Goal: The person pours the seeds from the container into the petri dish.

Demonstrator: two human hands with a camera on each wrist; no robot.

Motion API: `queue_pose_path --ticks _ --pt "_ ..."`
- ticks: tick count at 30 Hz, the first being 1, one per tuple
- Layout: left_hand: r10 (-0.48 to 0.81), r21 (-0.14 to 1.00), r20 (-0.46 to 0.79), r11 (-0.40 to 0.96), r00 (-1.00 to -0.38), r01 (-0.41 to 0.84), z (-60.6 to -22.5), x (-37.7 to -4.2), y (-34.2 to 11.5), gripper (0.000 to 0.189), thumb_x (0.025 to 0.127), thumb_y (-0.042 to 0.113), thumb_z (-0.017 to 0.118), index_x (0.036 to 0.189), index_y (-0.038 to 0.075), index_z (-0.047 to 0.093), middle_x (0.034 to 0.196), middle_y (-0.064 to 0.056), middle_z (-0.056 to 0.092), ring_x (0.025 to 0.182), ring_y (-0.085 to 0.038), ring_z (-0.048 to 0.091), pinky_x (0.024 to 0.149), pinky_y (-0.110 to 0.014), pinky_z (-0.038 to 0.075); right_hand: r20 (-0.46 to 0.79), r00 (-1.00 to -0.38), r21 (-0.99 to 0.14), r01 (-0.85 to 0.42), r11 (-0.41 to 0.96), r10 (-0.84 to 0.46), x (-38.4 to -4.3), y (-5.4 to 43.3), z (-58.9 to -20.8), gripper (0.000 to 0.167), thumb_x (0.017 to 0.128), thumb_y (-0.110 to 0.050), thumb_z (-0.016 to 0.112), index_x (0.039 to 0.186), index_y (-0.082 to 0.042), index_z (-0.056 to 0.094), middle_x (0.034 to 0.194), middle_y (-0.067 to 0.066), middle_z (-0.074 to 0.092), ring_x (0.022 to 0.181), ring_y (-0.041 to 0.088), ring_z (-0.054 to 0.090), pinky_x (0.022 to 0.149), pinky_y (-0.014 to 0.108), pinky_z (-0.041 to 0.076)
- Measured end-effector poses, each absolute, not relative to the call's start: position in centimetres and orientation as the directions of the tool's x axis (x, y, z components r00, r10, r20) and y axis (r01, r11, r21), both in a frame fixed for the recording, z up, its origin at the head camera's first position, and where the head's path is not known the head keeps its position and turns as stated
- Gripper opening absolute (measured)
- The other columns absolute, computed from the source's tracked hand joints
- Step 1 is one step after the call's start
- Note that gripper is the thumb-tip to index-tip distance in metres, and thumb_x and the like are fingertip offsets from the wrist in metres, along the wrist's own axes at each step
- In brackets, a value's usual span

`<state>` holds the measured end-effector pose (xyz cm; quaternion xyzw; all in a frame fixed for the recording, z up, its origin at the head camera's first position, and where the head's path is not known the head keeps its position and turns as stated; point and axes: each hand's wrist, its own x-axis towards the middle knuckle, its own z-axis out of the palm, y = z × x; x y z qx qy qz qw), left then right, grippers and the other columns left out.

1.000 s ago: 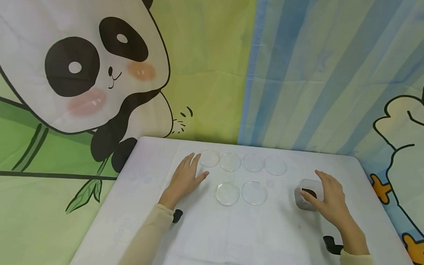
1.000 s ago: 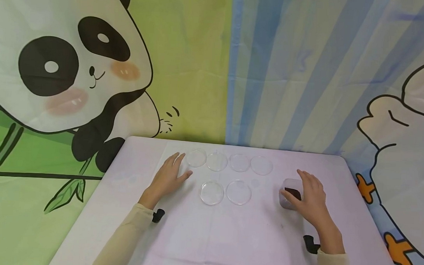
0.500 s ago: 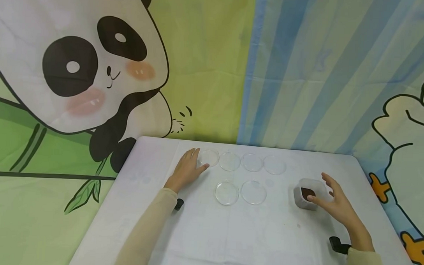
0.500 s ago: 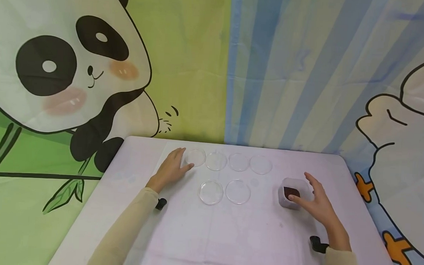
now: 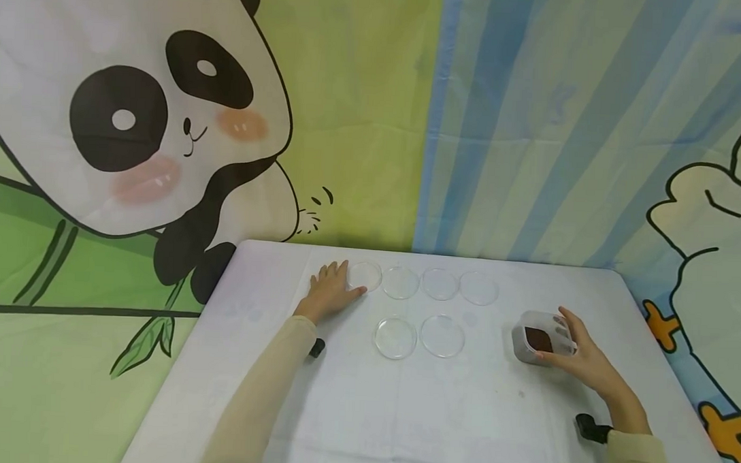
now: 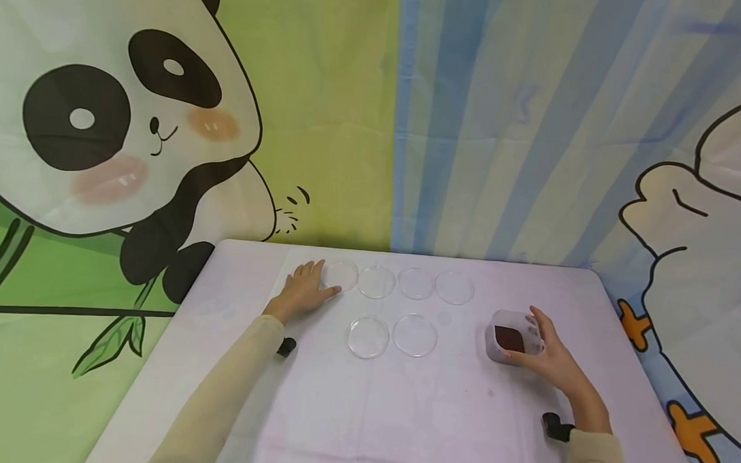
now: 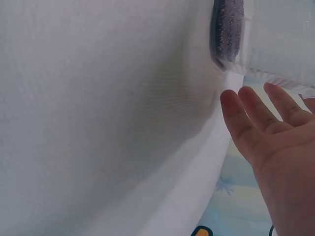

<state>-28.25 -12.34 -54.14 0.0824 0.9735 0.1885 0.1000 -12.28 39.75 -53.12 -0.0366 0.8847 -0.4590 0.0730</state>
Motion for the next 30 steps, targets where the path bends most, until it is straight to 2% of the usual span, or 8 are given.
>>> queue_pose_path --ticks 5,12,22,27,30 --pt "0.184 0.397 -0.200 0.913 -0.962 0.092 -54.4 -28.2 -12.4 0.095 0.093 0.065 0.054 0.160 0.009 0.019 0.160 -0.024 0.023 0.146 -0.045 0.017 0.114 -0.066 0.013 -0.111 -0.982 -0.816 0.003 0.579 -0.151 -12.4 39.7 -53.2 0.114 0.089 -0.025 0.078 0.161 -0.026 -0.011 0.161 0.030 0.007 0.141 0.060 0.004 0.091 0.084 0.020" --pt "0.180 0.397 -0.202 0.914 -0.963 0.088 -54.2 -28.1 -12.5 0.092 0.094 0.064 0.055 0.159 0.008 0.021 0.158 -0.025 0.024 0.145 -0.045 0.019 0.113 -0.066 0.014 -0.113 -0.977 -0.812 -0.015 0.583 -0.182 -12.7 40.3 -53.6 0.112 0.090 -0.025 0.077 0.161 -0.026 -0.009 0.160 0.028 0.010 0.141 0.058 0.011 0.091 0.082 0.025" --pt "0.183 0.393 -0.201 0.915 -0.962 0.092 -54.8 -28.4 -12.5 0.090 0.095 0.065 0.052 0.160 0.011 0.023 0.159 -0.024 0.023 0.146 -0.045 0.017 0.114 -0.066 0.013 -0.069 -0.980 -0.842 -0.042 0.538 -0.184 -12.6 40.1 -53.6 0.105 0.090 -0.018 0.077 0.160 -0.010 0.000 0.158 0.028 0.016 0.135 0.057 0.024 0.092 0.076 0.030" --pt "0.183 0.406 -0.197 0.909 -0.963 0.090 -54.6 -28.3 -12.3 0.089 0.095 0.064 0.054 0.160 0.011 0.023 0.160 -0.024 0.022 0.146 -0.045 0.016 0.114 -0.067 0.012 -0.034 -0.989 -0.847 -0.047 0.530 -0.141 -12.8 39.2 -53.4 0.107 0.088 -0.018 0.079 0.160 -0.011 0.000 0.157 0.029 0.019 0.136 0.061 0.021 0.093 0.078 0.025" --pt "0.182 0.394 -0.204 0.915 -0.962 0.089 -54.5 -28.2 -12.3 0.089 0.095 0.065 0.053 0.160 0.011 0.023 0.160 -0.024 0.022 0.146 -0.045 0.016 0.114 -0.066 0.012 -0.005 -0.993 -0.848 -0.057 0.528 -0.115 -13.1 38.4 -53.2 0.108 0.088 -0.018 0.080 0.160 -0.011 0.000 0.155 0.030 0.022 0.137 0.060 0.020 0.093 0.078 0.027"
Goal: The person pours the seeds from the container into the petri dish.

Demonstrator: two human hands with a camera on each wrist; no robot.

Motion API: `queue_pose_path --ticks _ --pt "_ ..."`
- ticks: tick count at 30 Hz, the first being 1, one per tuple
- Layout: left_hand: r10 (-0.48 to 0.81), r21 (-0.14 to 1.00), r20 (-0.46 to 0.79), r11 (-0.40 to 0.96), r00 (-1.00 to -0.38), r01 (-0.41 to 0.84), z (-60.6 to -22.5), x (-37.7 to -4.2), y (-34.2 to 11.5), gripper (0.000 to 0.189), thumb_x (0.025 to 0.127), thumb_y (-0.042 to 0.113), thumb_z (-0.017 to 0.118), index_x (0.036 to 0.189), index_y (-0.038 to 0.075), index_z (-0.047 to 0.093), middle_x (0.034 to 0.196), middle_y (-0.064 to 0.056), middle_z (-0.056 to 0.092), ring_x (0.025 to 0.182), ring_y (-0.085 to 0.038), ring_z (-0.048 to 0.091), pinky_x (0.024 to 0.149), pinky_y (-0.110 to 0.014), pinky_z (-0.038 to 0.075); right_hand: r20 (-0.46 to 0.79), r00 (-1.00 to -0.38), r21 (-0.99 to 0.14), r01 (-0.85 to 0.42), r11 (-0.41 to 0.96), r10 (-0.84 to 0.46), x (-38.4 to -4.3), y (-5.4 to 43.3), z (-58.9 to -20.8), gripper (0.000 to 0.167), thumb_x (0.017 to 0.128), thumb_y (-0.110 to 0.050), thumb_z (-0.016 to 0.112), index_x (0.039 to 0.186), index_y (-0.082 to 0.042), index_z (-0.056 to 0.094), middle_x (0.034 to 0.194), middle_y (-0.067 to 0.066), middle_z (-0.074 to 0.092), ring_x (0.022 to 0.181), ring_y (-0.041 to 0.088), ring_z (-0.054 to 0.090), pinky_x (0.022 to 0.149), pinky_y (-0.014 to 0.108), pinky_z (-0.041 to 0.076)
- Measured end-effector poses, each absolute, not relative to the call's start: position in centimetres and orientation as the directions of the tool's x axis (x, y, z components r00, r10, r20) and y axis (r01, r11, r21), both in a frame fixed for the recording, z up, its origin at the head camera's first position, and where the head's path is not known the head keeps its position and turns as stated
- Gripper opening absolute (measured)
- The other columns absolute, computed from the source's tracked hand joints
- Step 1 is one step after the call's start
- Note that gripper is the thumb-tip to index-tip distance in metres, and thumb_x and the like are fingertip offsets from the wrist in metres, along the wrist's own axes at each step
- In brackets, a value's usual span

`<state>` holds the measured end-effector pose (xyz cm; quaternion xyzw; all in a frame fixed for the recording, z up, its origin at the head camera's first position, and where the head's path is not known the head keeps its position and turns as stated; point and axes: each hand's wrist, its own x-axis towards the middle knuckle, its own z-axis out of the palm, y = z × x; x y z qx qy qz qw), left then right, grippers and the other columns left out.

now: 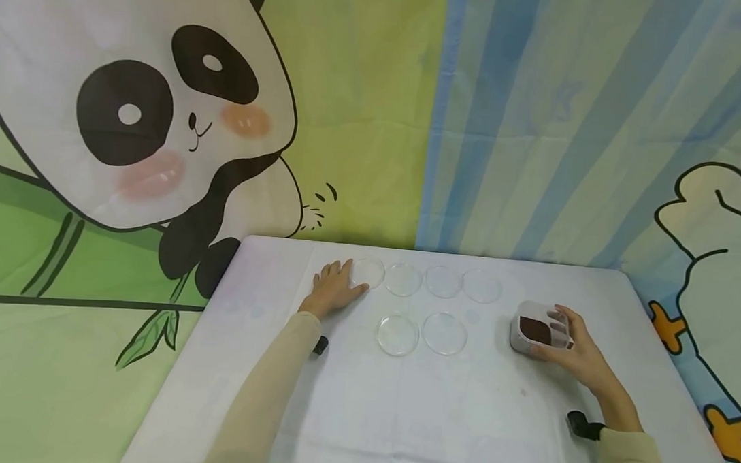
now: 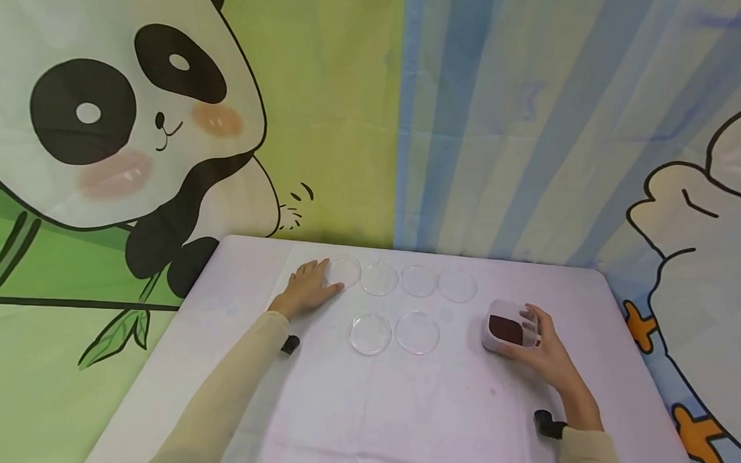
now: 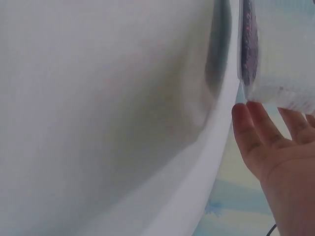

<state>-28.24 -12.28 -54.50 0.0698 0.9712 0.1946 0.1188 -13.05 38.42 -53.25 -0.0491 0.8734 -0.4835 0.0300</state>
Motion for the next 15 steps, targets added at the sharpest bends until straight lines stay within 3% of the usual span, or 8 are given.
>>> queue_pose_path --ticks 6,15 --pt "0.176 0.385 -0.205 0.919 -0.963 0.086 -54.4 -28.2 -12.3 0.089 0.095 0.065 0.053 0.160 0.012 0.023 0.160 -0.023 0.022 0.146 -0.044 0.016 0.114 -0.065 0.012 0.070 -0.993 -0.837 -0.108 0.537 -0.090 -14.2 36.0 -52.6 0.106 0.088 -0.020 0.080 0.159 -0.008 0.003 0.152 0.026 0.028 0.135 0.052 0.028 0.092 0.069 0.034" --pt "0.178 0.381 -0.202 0.920 -0.963 0.090 -54.6 -28.3 -12.3 0.089 0.095 0.065 0.052 0.159 0.012 0.023 0.159 -0.024 0.023 0.146 -0.045 0.017 0.113 -0.066 0.014 0.169 -0.980 -0.833 -0.201 0.516 -0.109 -17.2 31.4 -51.7 0.104 0.084 -0.015 0.083 0.158 -0.005 0.011 0.149 0.028 0.032 0.134 0.052 0.032 0.093 0.072 0.034"
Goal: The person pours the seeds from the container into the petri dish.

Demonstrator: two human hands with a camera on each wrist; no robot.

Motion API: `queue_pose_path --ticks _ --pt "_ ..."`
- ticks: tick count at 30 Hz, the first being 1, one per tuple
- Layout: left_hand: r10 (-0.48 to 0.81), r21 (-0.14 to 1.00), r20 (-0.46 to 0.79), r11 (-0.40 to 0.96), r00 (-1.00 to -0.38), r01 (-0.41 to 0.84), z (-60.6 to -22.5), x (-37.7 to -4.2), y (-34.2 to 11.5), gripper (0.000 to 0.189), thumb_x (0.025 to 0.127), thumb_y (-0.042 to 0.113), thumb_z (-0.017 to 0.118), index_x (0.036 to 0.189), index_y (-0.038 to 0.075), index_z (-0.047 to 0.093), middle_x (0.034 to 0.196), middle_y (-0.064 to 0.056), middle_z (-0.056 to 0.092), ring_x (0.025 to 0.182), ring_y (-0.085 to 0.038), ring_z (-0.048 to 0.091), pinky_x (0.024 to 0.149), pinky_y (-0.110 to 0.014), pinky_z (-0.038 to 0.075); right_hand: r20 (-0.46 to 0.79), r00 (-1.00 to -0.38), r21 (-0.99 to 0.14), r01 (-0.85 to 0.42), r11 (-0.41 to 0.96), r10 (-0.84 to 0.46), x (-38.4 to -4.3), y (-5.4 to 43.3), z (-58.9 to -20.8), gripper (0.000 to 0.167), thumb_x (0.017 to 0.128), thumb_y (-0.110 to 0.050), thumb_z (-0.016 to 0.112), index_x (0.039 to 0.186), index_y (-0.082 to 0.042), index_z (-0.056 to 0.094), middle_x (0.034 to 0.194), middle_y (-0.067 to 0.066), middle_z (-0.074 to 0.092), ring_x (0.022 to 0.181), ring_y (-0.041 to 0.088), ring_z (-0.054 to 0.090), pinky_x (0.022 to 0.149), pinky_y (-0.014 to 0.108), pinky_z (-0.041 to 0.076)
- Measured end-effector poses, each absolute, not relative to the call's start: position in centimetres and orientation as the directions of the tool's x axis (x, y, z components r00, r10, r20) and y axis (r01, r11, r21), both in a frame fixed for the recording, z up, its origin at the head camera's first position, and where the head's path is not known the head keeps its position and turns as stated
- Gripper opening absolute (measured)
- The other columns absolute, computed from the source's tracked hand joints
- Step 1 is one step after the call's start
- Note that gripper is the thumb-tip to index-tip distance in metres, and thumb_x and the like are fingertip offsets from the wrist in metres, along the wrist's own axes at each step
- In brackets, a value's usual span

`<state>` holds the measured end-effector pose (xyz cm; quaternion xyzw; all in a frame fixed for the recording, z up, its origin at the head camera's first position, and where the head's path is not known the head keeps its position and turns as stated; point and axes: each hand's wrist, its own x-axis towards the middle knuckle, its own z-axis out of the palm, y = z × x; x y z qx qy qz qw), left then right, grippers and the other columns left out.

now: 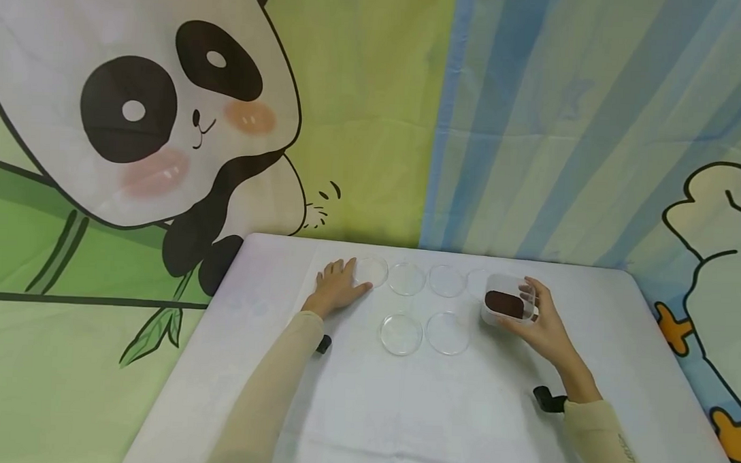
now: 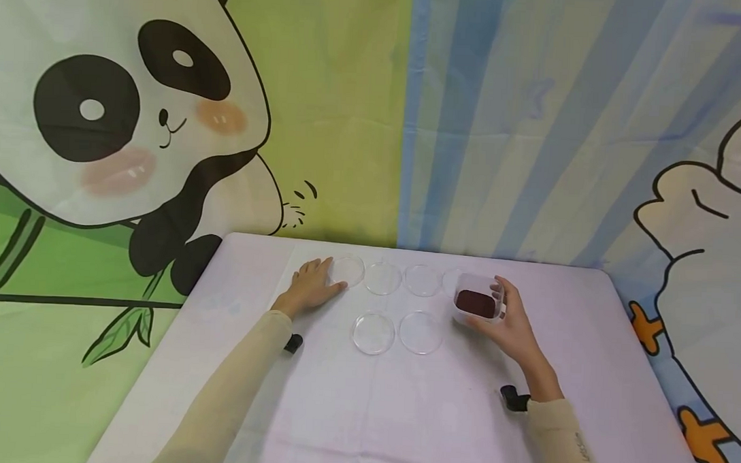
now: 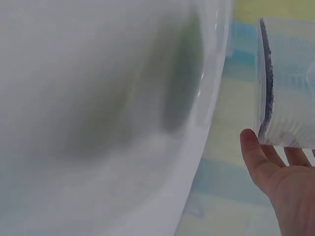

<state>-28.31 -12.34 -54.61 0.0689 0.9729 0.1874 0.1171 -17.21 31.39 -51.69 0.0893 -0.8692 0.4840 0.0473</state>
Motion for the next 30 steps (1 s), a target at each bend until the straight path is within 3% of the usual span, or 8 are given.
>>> queue_pose_path --ticks 14,30 --pt "0.173 0.381 -0.199 0.921 -0.965 0.086 -54.5 -28.1 -12.3 0.088 0.095 0.065 0.053 0.159 0.011 0.023 0.159 -0.023 0.024 0.146 -0.044 0.017 0.113 -0.066 0.014 0.245 -0.957 -0.786 -0.291 0.546 -0.156 -21.7 25.0 -50.4 0.107 0.080 -0.024 0.087 0.159 -0.008 0.016 0.147 0.026 0.032 0.135 0.042 0.034 0.099 0.064 0.039" --pt "0.173 0.366 -0.201 0.926 -0.964 0.089 -54.5 -28.1 -12.5 0.089 0.095 0.066 0.052 0.160 0.012 0.024 0.159 -0.023 0.025 0.146 -0.045 0.018 0.113 -0.066 0.015 0.248 -0.939 -0.706 -0.344 0.620 -0.238 -25.6 18.9 -49.6 0.105 0.079 -0.027 0.087 0.156 -0.004 0.021 0.146 0.028 0.029 0.130 0.043 0.035 0.103 0.061 0.035"
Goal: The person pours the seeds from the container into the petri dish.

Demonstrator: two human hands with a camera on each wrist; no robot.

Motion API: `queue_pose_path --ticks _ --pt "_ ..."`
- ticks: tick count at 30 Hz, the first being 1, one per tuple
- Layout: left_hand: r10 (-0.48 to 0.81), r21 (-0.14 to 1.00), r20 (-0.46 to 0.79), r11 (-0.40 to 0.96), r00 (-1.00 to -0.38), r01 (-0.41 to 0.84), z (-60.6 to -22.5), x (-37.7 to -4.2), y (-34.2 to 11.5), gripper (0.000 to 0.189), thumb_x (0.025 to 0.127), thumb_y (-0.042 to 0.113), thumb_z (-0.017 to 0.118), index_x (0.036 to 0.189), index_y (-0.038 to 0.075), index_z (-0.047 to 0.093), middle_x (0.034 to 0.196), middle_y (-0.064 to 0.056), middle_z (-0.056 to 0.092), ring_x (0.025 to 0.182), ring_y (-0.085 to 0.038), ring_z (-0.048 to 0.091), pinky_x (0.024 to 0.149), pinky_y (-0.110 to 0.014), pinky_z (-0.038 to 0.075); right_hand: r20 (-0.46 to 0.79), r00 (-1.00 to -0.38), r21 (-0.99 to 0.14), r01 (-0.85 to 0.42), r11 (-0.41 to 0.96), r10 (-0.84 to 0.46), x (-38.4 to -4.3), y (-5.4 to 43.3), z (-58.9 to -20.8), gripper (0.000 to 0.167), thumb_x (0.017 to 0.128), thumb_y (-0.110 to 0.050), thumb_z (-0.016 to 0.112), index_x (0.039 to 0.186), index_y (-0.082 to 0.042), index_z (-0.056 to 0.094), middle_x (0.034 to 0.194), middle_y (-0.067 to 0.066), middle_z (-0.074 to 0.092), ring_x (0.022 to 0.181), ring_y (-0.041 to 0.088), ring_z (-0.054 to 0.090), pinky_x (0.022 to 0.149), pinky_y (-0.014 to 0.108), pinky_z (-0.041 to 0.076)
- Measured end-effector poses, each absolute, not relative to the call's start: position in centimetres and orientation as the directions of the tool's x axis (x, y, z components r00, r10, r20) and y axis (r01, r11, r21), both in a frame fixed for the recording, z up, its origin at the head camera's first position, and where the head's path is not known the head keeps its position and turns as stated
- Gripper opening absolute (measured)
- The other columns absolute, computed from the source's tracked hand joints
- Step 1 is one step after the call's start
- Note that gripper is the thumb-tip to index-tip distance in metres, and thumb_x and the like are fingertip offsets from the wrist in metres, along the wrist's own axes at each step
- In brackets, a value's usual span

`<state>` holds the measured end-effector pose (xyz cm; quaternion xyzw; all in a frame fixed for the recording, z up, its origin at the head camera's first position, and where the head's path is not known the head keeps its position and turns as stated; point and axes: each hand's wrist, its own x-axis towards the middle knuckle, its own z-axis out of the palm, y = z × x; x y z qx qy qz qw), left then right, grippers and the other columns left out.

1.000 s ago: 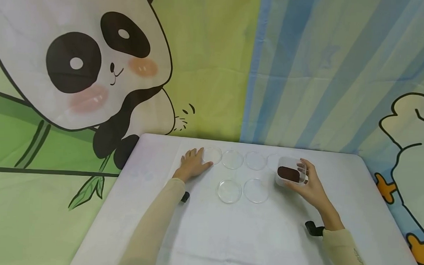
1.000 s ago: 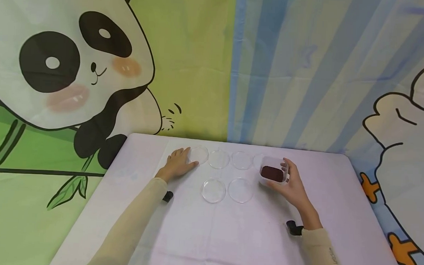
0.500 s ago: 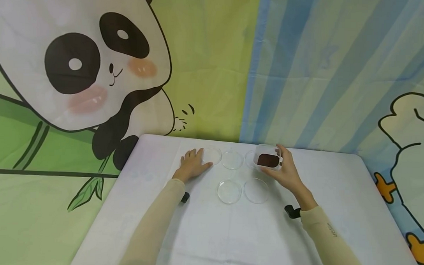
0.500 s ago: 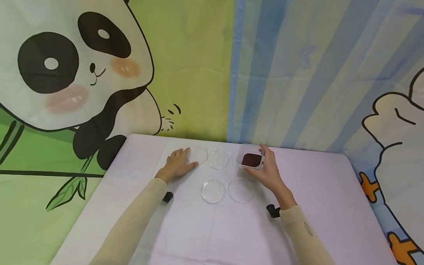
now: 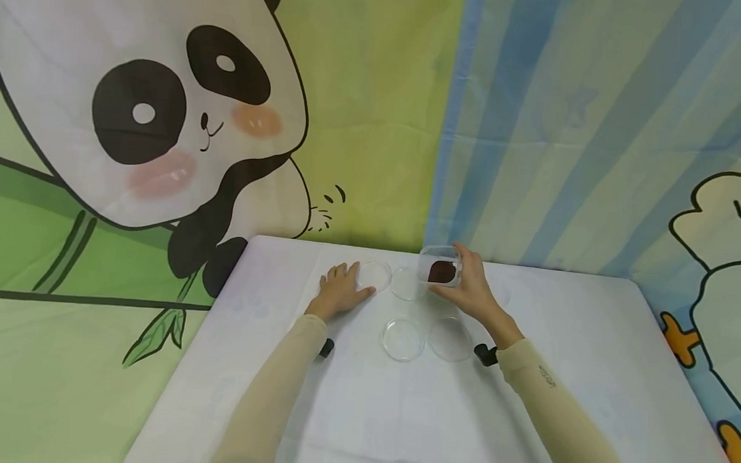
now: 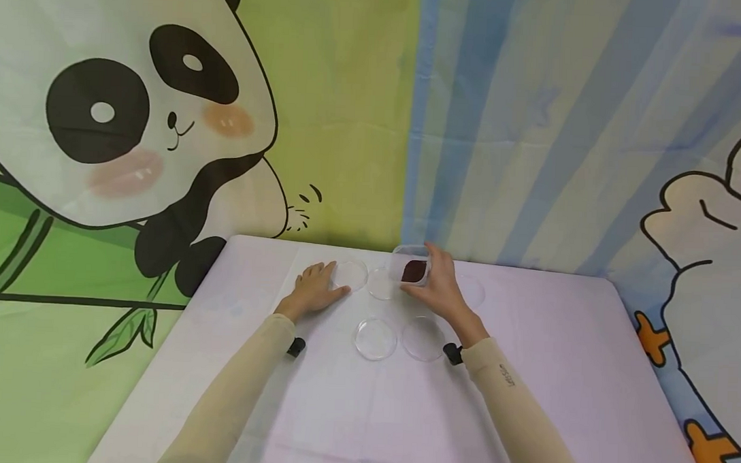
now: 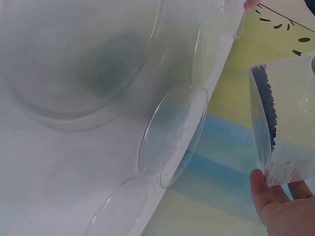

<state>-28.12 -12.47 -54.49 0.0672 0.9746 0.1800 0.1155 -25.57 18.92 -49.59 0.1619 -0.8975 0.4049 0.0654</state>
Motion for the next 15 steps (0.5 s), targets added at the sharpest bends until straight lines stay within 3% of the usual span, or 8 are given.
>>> queue_pose_path --ticks 15 --pt "0.164 0.358 -0.189 0.930 -0.968 0.087 -54.7 -28.2 -12.1 0.089 0.094 0.064 0.054 0.159 0.011 0.025 0.157 -0.024 0.027 0.144 -0.046 0.020 0.113 -0.066 0.017 0.238 -0.942 -0.612 -0.334 0.717 -0.235 -27.6 15.6 -50.5 0.106 0.078 -0.029 0.088 0.156 -0.004 0.021 0.147 0.030 0.029 0.137 0.042 0.029 0.109 0.054 0.034"
